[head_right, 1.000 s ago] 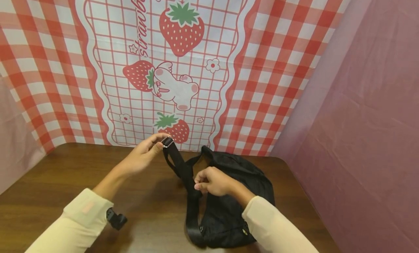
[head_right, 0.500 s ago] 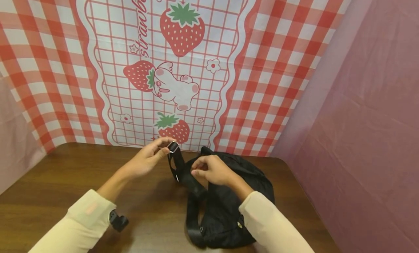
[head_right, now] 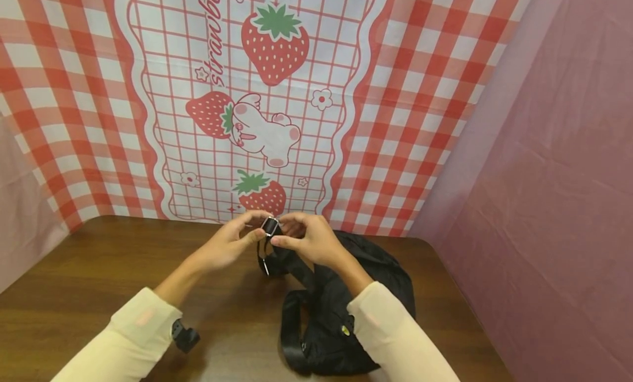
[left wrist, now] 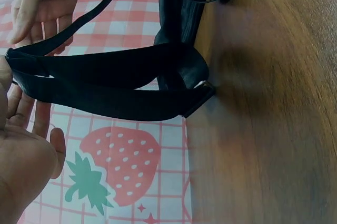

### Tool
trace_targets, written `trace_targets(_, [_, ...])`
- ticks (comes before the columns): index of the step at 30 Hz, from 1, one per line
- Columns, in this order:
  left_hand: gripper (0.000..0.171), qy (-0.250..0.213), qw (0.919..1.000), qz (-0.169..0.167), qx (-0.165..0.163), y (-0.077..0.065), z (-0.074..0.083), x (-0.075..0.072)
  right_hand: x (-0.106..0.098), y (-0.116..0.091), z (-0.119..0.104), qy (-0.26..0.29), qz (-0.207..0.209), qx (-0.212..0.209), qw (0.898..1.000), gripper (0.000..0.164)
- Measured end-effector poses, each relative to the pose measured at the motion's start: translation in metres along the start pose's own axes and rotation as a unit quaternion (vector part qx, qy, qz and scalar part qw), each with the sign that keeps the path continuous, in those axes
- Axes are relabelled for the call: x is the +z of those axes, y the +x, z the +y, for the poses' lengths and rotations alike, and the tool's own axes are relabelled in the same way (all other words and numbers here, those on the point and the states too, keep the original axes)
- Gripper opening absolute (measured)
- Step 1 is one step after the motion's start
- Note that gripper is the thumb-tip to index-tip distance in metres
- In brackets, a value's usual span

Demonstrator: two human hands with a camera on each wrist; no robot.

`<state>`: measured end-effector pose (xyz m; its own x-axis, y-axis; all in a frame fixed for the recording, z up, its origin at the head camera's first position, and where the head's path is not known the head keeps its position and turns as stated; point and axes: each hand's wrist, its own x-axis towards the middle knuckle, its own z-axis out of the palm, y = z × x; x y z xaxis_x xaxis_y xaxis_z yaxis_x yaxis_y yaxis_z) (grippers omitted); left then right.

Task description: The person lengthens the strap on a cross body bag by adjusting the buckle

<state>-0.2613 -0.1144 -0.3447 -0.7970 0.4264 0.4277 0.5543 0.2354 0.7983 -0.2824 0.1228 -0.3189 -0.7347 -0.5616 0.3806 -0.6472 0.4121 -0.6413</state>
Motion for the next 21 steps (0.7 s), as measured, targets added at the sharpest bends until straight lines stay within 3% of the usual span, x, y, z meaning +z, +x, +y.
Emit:
trace_targets(12, [0.049, 0.008, 0.9995, -0.015, -0.026, 0.002, -0.003, 0.001, 0.001, -0.003, 0.003, -0.028, 0.044, -0.079, 0.995, 0.033])
trace_targets(16, [0.042, -0.001, 0.998, -0.017, -0.061, 0.001, -0.013, -0.004, -0.002, -0.004, 0.002, -0.034, 0.066, -0.091, 0.993, 0.033])
trace_targets(21, [0.029, -0.033, 0.9969, 0.001, -0.072, 0.0, -0.025, -0.005, -0.003, -0.006, 0.003, -0.024, 0.06, -0.099, 0.993, 0.031])
